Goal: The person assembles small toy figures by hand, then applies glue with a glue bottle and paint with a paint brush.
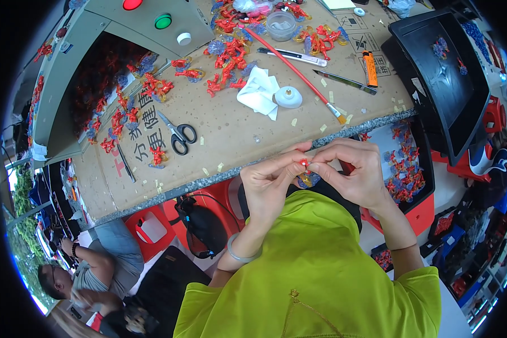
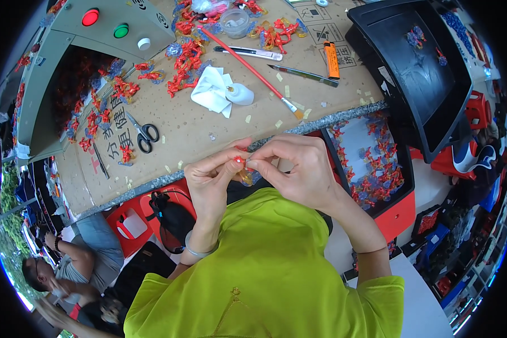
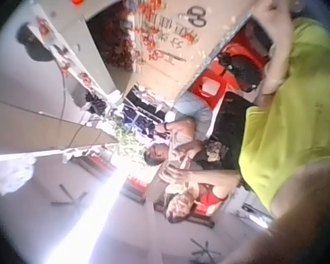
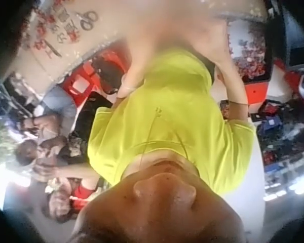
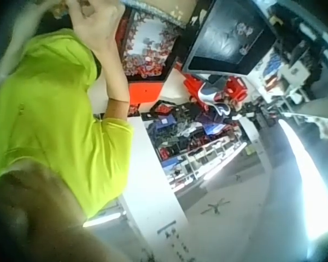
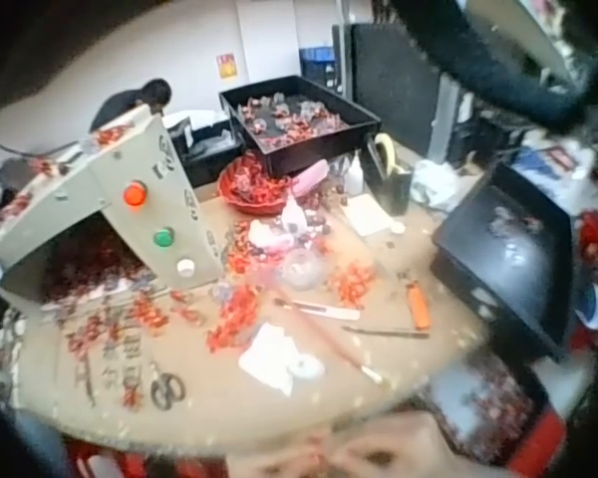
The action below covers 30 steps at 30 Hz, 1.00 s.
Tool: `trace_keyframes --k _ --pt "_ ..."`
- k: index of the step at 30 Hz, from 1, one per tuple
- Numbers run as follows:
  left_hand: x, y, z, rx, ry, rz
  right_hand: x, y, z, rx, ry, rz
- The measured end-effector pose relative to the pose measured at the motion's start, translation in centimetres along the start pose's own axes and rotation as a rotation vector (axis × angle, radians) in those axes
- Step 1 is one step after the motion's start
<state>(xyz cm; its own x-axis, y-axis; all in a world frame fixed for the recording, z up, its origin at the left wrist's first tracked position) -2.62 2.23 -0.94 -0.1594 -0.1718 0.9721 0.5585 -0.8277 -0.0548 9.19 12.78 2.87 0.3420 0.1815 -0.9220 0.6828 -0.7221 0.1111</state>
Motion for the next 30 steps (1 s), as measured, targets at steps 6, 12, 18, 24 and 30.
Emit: trace_keyframes --k 6,12,18,24,30 --pt "0.2 0.1 0.3 -0.03 0.147 -0.079 0.2 0.3 0.0 -0.024 -0.021 -0.079" --pt "-0.2 0.1 0.5 -0.018 0.404 -0.276 2.4 0.3 0.8 -0.251 -0.567 0.289" --pt "-0.5 0.1 0.4 -0.038 0.339 -0.161 0.8 0.1 -0.1 -0.19 -0.254 0.129" --pt "-0.1 0.4 0.3 0.013 0.149 -0.028 -0.3 0.7 0.1 0.046 0.012 -0.145" --pt "0.6 0.1 0.5 -0.054 0.061 -0.003 0.0 0.8 0.2 0.048 -0.018 -0.125"
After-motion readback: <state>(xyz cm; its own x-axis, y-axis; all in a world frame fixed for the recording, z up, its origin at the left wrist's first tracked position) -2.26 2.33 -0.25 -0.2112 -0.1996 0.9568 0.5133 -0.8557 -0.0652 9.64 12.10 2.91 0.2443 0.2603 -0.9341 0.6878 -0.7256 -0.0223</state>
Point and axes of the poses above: each hand's wrist, its own y-axis away from the middle knuckle, its own z-axis out of the palm, x = y × z, the point moved 4 cm from there along -y, towards the middle knuckle, and after that the axes turned 14 degrees about z, right-handed, at the moved point
